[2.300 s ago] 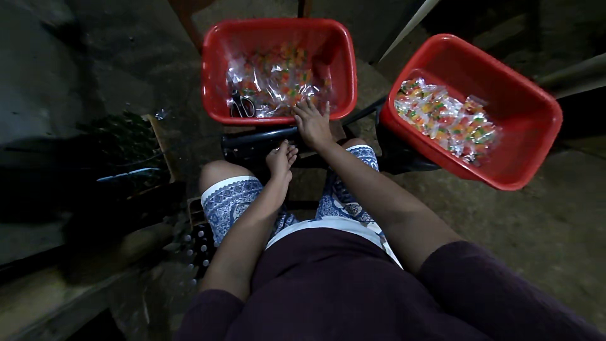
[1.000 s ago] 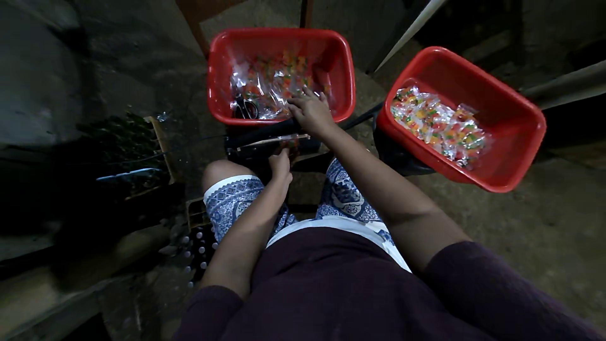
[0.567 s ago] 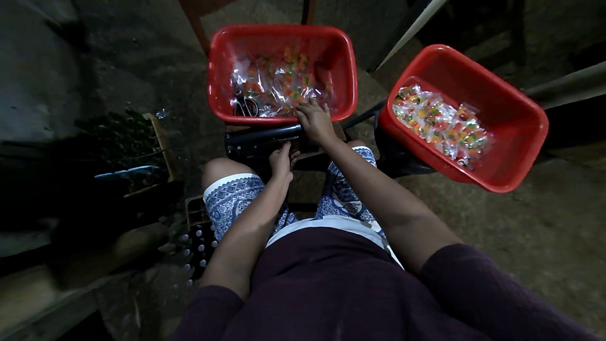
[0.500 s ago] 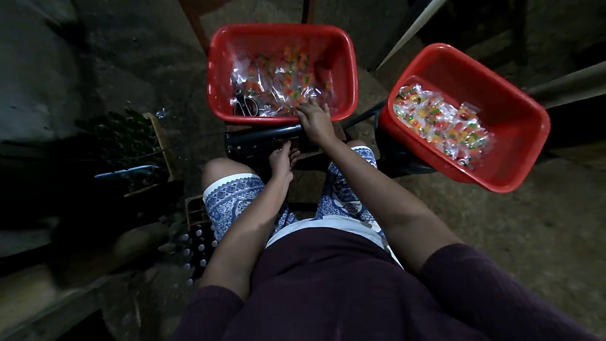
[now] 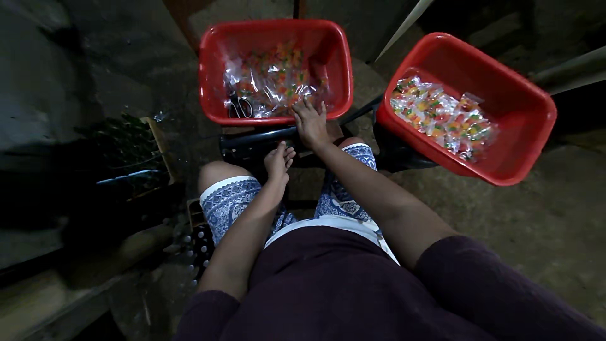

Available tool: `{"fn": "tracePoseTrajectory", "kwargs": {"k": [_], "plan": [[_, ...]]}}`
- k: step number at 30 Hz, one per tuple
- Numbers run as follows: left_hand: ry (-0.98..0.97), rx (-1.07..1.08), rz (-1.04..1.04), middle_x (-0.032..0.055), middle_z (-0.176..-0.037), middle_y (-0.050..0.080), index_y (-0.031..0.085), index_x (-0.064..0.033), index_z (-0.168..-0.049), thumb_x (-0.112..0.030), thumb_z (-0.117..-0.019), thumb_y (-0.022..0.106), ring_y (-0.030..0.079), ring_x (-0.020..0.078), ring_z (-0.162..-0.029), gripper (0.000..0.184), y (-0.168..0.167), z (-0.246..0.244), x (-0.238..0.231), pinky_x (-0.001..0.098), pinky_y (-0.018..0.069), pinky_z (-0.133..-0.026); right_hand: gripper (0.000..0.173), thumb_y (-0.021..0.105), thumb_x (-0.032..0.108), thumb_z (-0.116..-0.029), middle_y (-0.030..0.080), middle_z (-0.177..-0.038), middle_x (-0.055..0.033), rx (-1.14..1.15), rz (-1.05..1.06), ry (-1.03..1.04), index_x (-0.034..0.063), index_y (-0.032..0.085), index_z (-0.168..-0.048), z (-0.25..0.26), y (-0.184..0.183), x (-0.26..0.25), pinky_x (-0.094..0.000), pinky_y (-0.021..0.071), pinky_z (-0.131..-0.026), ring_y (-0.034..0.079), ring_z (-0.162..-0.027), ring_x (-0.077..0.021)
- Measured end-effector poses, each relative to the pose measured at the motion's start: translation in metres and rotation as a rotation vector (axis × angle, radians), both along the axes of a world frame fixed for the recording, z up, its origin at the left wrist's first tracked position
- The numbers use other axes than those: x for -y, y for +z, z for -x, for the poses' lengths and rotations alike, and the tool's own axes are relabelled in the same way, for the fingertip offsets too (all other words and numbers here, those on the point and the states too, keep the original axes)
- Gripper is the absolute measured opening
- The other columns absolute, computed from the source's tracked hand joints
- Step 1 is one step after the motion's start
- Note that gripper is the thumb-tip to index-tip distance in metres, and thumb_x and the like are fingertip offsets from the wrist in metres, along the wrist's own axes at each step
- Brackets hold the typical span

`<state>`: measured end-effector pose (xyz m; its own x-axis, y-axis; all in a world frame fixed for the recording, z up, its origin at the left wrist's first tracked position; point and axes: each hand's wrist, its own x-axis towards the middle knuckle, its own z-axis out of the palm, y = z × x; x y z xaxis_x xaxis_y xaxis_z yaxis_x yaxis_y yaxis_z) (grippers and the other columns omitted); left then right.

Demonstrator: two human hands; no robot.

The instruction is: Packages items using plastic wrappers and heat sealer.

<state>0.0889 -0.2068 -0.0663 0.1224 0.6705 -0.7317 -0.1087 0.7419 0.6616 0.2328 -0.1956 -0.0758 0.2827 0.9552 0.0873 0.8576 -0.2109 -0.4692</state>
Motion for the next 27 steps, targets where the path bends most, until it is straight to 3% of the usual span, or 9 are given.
{"fn": "tracePoseTrajectory", "kwargs": {"k": [6,12,13,15,17,19,22,25,27], "plan": [[0.004,0.029,0.008,0.0092,-0.097,0.072,0.059,0.0002,-0.117,-0.028,-0.106,0.058,0.07,0.0111,-0.082,0.03,0.0,0.001,-0.002,0.0242,0.0565,-0.071,0.044,0.034,0.024,-0.1106,0.057,-0.15,-0.0052,0.011,-0.007,0.01,0.0132,0.059,-0.145,-0.001,-0.001,0.001,-0.0656,0.0112,-0.123,0.038,-0.151,-0.0305],[0.007,0.011,-0.019,0.0104,-0.1,0.07,0.058,0.001,-0.12,-0.028,-0.1046,0.06,0.069,0.0114,-0.083,0.033,-0.001,-0.001,-0.003,0.0242,0.0556,-0.071,0.045,0.033,0.028,-0.1117,0.055,-0.152,-0.0071,-0.101,0.092,0.03,0.0137,0.059,-0.145,-0.004,0.019,-0.003,-0.0696,0.0053,-0.122,0.034,-0.152,-0.0323],[0.008,0.01,-0.03,0.0114,-0.103,0.069,0.058,0.0012,-0.122,-0.028,-0.1047,0.06,0.068,0.0135,-0.086,0.034,0.0,-0.002,-0.004,0.0266,0.0557,-0.074,0.045,0.034,0.03,-0.1117,0.058,-0.148,-0.0092,-0.146,0.109,0.041,0.0128,0.062,-0.142,-0.005,0.029,-0.005,-0.0697,0.0089,-0.121,0.04,-0.149,-0.0323],[0.016,0.017,-0.045,0.0136,-0.109,0.067,0.058,0.0,-0.127,-0.025,-0.1056,0.058,0.066,0.0183,-0.091,0.033,0.001,-0.002,-0.004,0.0325,0.0548,-0.078,0.042,0.041,0.034,-0.1107,0.069,-0.13,-0.0135,-0.255,0.103,0.063,0.0098,0.068,-0.133,-0.005,0.052,-0.007,-0.0607,0.0318,-0.116,0.06,-0.128,-0.0312],[0.018,0.005,-0.072,0.012,-0.103,0.07,0.06,-0.002,-0.124,-0.024,-0.1059,0.057,0.068,0.0174,-0.086,0.029,0.002,-0.002,-0.003,0.0317,0.056,-0.075,0.041,0.045,0.035,-0.1099,0.071,-0.122,-0.0156,-0.424,0.044,0.119,0.0063,0.069,-0.129,-0.007,0.072,-0.006,-0.0546,0.0475,-0.105,0.068,-0.114,-0.0298],[-0.001,0.022,-0.087,0.0114,-0.102,0.069,0.06,-0.0026,-0.124,-0.023,-0.106,0.057,0.067,0.0176,-0.085,0.028,0.006,-0.001,0.001,0.0324,0.0568,-0.076,0.043,0.043,0.031,-0.1108,0.068,-0.129,-0.0168,-0.634,-0.045,0.168,0.0025,0.064,-0.135,-0.011,0.083,0.002,-0.0478,0.0476,-0.108,0.065,-0.12,-0.0249],[-0.113,0.025,-0.127,0.012,-0.102,0.068,0.057,-0.0017,-0.13,-0.023,-0.1056,0.058,0.067,0.0167,-0.084,0.033,0.011,0.004,0.008,0.0318,0.0572,-0.077,0.051,0.036,0.028,-0.1106,0.056,-0.144,-0.0191,-0.908,-0.215,0.082,-0.0028,0.044,-0.15,-0.016,0.072,0.028,-0.0368,0.0472,-0.109,0.058,-0.128,-0.0197],[-0.293,0.05,-0.259,0.0115,-0.104,0.07,0.056,0.0005,-0.13,-0.024,-0.1064,0.057,0.069,0.0152,-0.087,0.034,0.026,0.014,0.018,0.031,0.0579,-0.079,0.046,0.04,0.029,-0.1107,0.062,-0.128,-0.0173,-1.101,-0.195,-0.197,-0.0032,0.045,-0.143,-0.01,0.051,0.07,-0.0372,0.0535,-0.096,0.063,-0.112,-0.0196],[-0.396,0.072,-0.385,0.0106,-0.099,0.072,0.06,0.0033,-0.123,-0.016,-0.1052,0.058,0.071,0.0142,-0.086,0.026,0.035,0.02,0.026,0.0307,0.0591,-0.079,0.042,0.043,0.029,-0.1106,0.064,-0.121,-0.0134,-1.18,-0.05,-0.219,-0.0019,0.052,-0.137,0.0,0.054,0.101,-0.0384,0.0537,-0.094,0.063,-0.107,-0.0178]]}}
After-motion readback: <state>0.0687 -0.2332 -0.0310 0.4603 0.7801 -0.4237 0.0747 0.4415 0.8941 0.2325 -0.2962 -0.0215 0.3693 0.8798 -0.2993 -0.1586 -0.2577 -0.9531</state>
